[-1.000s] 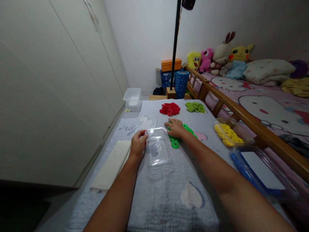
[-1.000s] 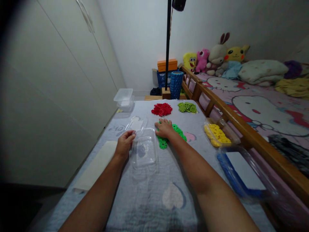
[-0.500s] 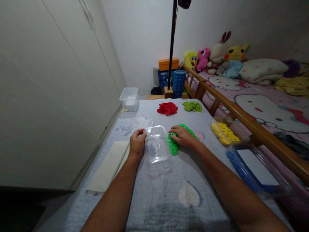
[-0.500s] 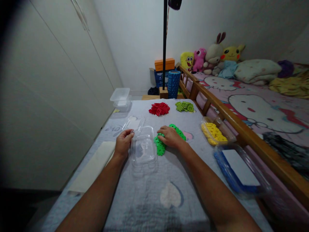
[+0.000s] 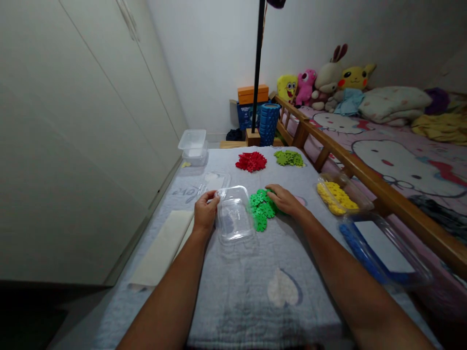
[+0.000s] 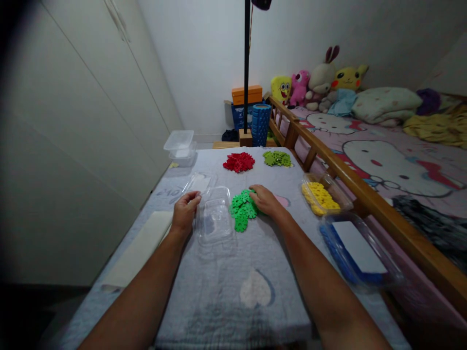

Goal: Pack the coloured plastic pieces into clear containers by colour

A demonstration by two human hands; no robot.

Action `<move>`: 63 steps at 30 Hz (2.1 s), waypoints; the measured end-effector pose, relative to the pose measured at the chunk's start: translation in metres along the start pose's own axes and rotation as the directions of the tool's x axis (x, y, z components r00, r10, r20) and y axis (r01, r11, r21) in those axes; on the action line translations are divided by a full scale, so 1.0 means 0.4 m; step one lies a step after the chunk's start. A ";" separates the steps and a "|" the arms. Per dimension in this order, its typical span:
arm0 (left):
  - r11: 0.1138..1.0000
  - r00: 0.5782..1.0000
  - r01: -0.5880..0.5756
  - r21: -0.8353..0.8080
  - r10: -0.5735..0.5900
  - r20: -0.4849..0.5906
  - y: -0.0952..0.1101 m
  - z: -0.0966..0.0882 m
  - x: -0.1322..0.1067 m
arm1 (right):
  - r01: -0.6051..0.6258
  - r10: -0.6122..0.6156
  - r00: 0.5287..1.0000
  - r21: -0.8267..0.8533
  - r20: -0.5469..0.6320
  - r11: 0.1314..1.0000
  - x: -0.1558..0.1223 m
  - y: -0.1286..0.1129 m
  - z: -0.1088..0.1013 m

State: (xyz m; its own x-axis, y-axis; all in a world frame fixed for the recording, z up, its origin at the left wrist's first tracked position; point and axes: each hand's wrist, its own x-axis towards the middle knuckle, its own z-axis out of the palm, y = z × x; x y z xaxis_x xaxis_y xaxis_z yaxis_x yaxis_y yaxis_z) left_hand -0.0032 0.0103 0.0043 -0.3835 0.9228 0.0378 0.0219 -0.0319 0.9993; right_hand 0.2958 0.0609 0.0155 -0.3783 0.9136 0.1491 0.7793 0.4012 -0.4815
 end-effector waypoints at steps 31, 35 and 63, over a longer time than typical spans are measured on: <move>0.998 0.998 0.000 -0.055 0.003 0.057 0.017 -0.003 0.003 | -0.192 0.269 0.958 0.473 -0.099 0.860 -0.144 0.053 -0.064; 0.999 0.998 0.005 -0.037 -0.003 0.064 0.029 -0.001 -0.002 | -0.217 0.306 0.946 0.490 -0.107 0.844 -0.143 0.055 -0.067; 0.999 0.996 -0.034 -0.027 0.036 0.084 0.010 0.000 0.007 | 0.066 0.010 0.975 0.330 -0.223 0.942 -0.134 -0.041 -0.002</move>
State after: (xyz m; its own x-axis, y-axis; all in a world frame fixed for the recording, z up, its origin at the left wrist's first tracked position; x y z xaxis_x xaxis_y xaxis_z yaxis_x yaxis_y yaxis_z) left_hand -0.0042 0.0127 0.0086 -0.3033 0.9501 0.0732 0.0103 -0.0736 0.9972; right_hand 0.3036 0.0052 0.0161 -0.2493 0.9093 0.3332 0.5439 0.4161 -0.7287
